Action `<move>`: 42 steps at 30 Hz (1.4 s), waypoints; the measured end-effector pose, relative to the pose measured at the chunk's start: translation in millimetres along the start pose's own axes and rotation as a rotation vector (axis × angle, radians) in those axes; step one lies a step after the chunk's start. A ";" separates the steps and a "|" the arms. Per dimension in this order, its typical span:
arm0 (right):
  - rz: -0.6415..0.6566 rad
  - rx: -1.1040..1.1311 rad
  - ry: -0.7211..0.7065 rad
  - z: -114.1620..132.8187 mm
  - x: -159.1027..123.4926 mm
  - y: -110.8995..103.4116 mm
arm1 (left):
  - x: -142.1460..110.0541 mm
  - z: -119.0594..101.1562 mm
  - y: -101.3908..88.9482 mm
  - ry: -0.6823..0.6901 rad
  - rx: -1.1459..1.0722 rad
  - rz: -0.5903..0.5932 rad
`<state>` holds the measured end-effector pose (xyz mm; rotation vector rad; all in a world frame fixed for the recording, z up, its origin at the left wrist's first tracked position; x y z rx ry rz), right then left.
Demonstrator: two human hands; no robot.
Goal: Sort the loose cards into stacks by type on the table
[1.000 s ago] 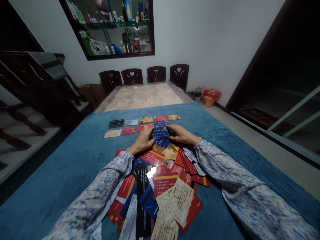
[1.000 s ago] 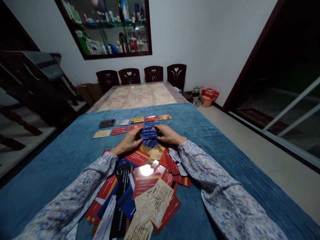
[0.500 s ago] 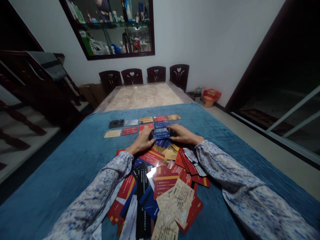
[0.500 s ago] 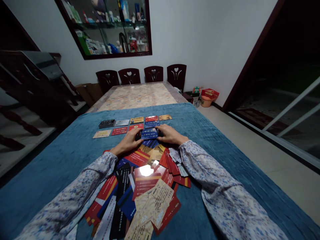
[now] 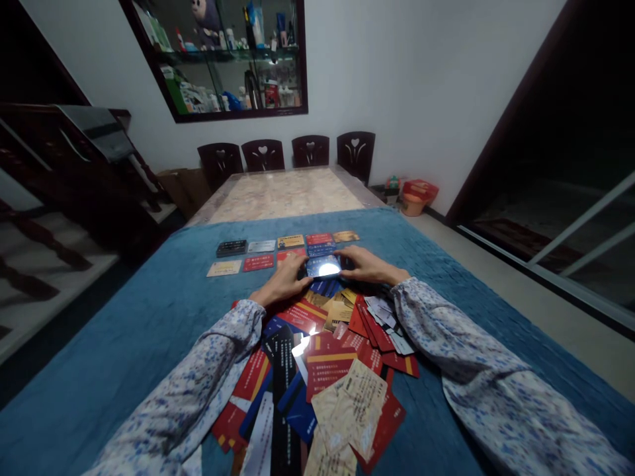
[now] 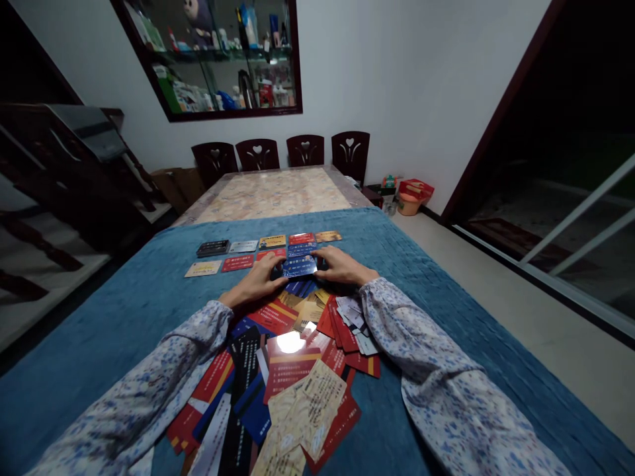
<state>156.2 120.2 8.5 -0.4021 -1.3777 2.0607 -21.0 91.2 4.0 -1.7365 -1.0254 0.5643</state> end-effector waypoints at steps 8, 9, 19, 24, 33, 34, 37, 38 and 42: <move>0.058 0.005 -0.018 -3.6 7.2 -9.2 | 12.5 -3.8 -8.4 0.027 0.000 0.028; 0.061 0.000 -0.019 -6.1 8.9 -10.1 | 15.1 -3.6 -9.2 0.031 0.001 0.032; 0.058 0.021 -0.079 -27.4 27.5 -19.7 | 45.9 14.2 -11.0 -0.055 0.086 0.095; 0.068 0.016 -0.074 -32.4 36.7 -23.1 | 59.0 22.8 -11.7 -0.076 0.101 0.105; 0.105 -0.014 -0.040 -41.1 48.7 -22.7 | 71.7 32.3 -11.1 -0.077 0.107 0.098; 0.105 -0.009 -0.043 -41.6 49.0 -22.5 | 72.3 32.7 -11.1 -0.081 0.101 0.098; 0.108 0.015 -0.054 -41.9 50.0 -21.5 | 74.2 33.1 -10.6 -0.084 0.092 0.098; 0.107 0.023 -0.056 -42.0 50.4 -21.3 | 74.8 33.2 -10.1 -0.083 0.094 0.101; 0.121 0.018 -0.062 -41.4 53.3 -18.3 | 76.2 34.3 -7.7 -0.094 0.123 0.119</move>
Point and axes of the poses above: each hand's wrist, its own x-axis towards the middle knuckle, its own y-axis out of the palm, z = x × y, the point moved 9 cm from there along x, towards the middle knuckle, and after that the axes turned 13 degrees about z, right-handed, at the moved point
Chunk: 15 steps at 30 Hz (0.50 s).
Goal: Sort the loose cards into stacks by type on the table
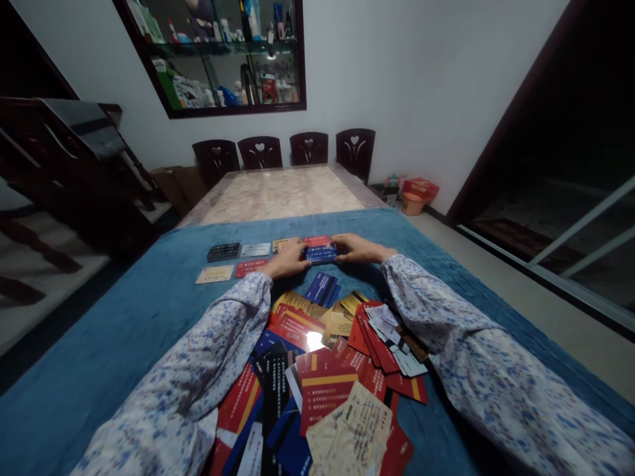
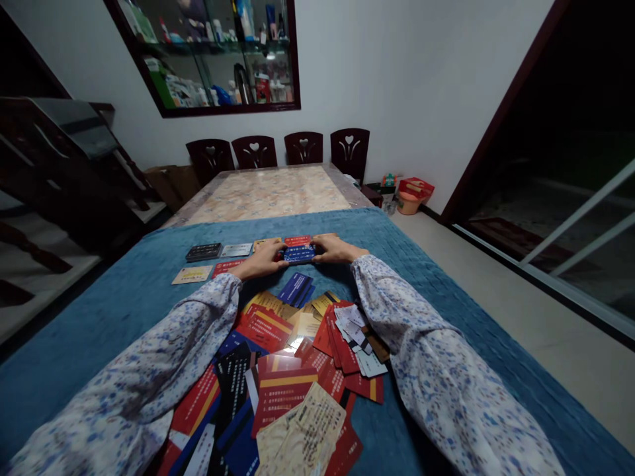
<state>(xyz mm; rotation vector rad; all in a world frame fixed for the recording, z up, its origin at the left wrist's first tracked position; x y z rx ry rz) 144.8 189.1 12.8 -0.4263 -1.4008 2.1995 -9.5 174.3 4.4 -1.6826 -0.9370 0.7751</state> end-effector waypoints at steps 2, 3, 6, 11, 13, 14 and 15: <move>0.020 -0.020 0.004 -0.4 1.6 2.4 | 0.6 0.9 0.8 -0.010 0.016 0.008; 0.027 -0.023 0.007 -0.9 2.2 3.4 | 1.0 1.2 1.0 -0.012 0.019 0.010; 0.022 0.002 0.011 -2.4 2.4 3.8 | 2.3 2.0 0.8 -0.002 0.020 0.001; 0.013 0.010 0.015 -3.9 2.2 4.9 | 4.9 4.9 1.7 -0.008 0.019 -0.006; 0.002 0.013 0.028 -5.6 1.9 5.4 | 5.4 4.9 2.1 -0.010 0.008 -0.003; -0.002 0.011 0.035 -6.4 1.8 5.8 | 5.5 4.6 2.3 -0.013 0.006 0.001; -0.005 0.005 0.041 -6.9 1.6 6.2 | 5.5 4.1 2.5 -0.016 0.007 0.006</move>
Point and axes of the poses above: each hand's wrist, its own x-axis towards the middle knuckle, its own y-axis out of the palm, z = x × y, the point moved 9 cm from there along x, towards the middle knuckle, and after that the axes turned 13 degrees about z, right-handed, at the moved point
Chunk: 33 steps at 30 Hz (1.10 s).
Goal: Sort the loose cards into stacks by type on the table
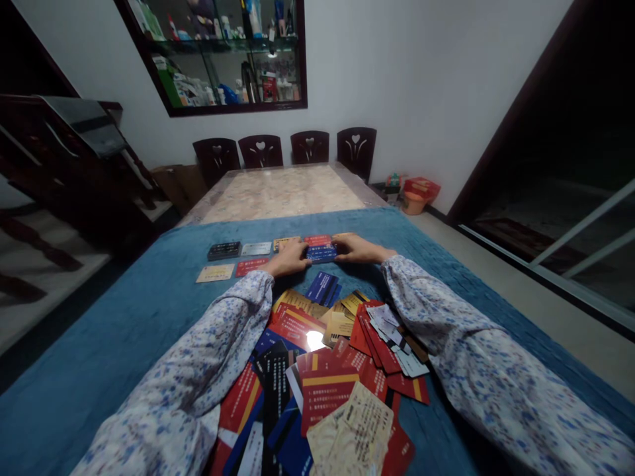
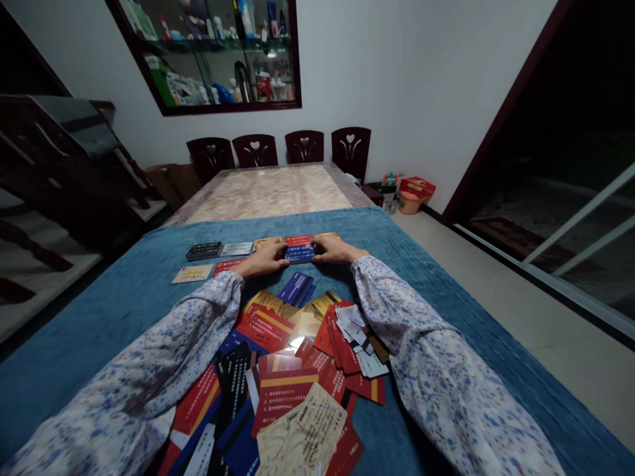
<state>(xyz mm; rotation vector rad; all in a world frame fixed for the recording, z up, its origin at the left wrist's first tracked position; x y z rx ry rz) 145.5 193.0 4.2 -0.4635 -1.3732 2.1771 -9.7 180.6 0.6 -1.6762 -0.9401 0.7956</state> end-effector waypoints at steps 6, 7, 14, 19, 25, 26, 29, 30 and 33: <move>-0.008 -0.118 -0.016 5.4 -1.1 0.4 | -1.2 -4.6 1.3 -0.011 0.039 0.039; 0.001 -0.142 -0.026 6.9 -0.8 0.9 | -1.2 -4.8 1.4 -0.011 0.041 0.043; 0.022 -0.229 -0.037 9.9 1.2 3.0 | -0.9 -5.5 -0.7 0.012 0.033 0.024; 0.035 -0.297 -0.030 10.6 0.4 6.3 | -4.0 -8.9 -0.4 -0.032 0.059 0.050; 0.048 -0.323 -0.007 8.7 -0.4 9.0 | -10.7 -13.8 -0.7 -0.074 0.113 0.081; 0.047 -0.317 -0.007 8.9 -0.9 9.2 | -11.9 -14.5 -1.0 -0.078 0.120 0.080; 0.021 -0.283 -0.008 9.0 -3.5 8.4 | -16.3 -17.1 -2.8 -0.084 0.134 0.065; 0.007 -0.268 -0.008 8.9 -4.9 7.7 | -18.0 -18.3 -3.6 -0.084 0.136 0.057; -0.043 -0.230 -0.002 8.1 -11.1 5.2 | -24.6 -23.0 -6.2 -0.076 0.135 0.035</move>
Point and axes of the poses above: each hand's wrist, its own x-axis towards the middle knuckle, its own y-axis out of the palm, z = x × y, the point moved 9 cm from there along x, towards the middle knuckle, and after that the axes turned 13 degrees about z, right-handed, at the moved point
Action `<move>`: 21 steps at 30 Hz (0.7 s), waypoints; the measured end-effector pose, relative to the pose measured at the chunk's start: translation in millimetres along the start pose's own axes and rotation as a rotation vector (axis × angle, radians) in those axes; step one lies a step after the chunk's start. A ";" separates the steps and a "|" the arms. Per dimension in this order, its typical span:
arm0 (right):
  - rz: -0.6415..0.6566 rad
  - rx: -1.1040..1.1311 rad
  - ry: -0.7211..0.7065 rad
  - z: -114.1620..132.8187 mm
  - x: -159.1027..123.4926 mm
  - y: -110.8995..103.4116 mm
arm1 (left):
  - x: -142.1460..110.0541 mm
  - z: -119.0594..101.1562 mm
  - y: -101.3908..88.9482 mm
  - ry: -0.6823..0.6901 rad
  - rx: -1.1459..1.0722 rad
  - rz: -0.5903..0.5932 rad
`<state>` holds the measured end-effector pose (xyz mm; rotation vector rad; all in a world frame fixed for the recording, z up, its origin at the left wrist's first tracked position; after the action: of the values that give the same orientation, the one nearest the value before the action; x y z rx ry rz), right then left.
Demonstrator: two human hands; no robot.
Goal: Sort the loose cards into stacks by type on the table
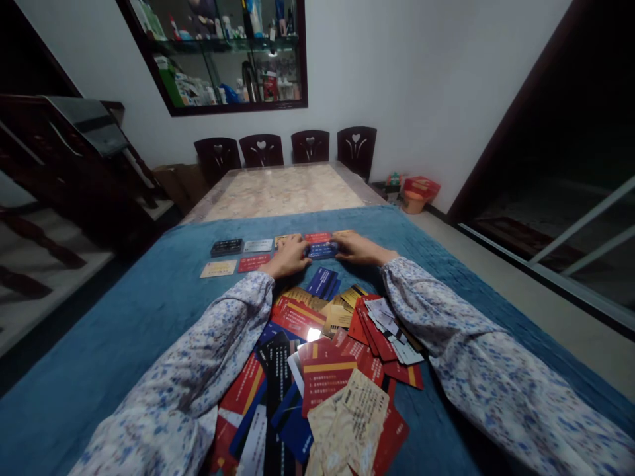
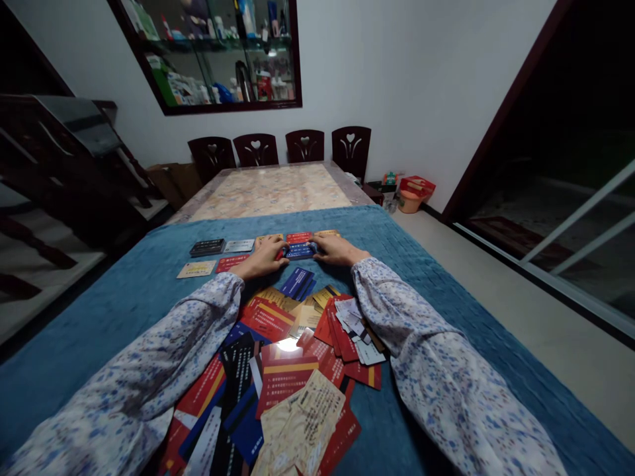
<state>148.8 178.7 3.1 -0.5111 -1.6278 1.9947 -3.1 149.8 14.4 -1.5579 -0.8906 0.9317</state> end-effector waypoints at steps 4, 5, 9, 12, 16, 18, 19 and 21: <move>-0.066 0.036 0.028 0.1 -10.7 -4.3 | -11.5 -6.9 -2.0 0.025 -0.013 -0.008; -0.076 0.040 0.029 1.4 -13.2 -5.1 | -14.4 -8.4 -2.0 0.029 -0.012 -0.008; -0.131 0.021 -0.010 13.8 -22.5 -10.7 | -25.2 -11.7 -1.4 0.030 -0.001 -0.018; -0.147 0.008 -0.018 21.9 -28.2 -13.2 | -32.9 -13.2 -0.4 0.040 0.002 -0.027; -0.115 -0.003 0.012 26.9 -33.2 -11.6 | -43.9 -15.2 -1.4 0.063 -0.004 -0.051; -0.113 -0.009 0.004 30.5 -35.4 -11.1 | -49.4 -16.0 -2.5 0.065 -0.012 -0.061; -0.115 -0.008 -0.008 32.9 -36.4 -11.0 | -52.1 -16.6 -2.8 0.064 -0.016 -0.064; -0.119 -0.001 -0.047 39.7 -37.9 -10.3 | -57.2 -18.4 -2.9 0.062 -0.017 -0.065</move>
<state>157.5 126.3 20.4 -0.3609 -1.6474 1.9324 -10.5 91.3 26.1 -1.5543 -0.9021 0.8272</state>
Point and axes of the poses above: each hand's wrist, its own x-axis towards the middle knuckle, its own y-axis out of the palm, z = x × y, the point moved 9 cm from there along x, towards the middle knuckle, and after that the axes turned 13 degrees about z, right-handed, at the moved point
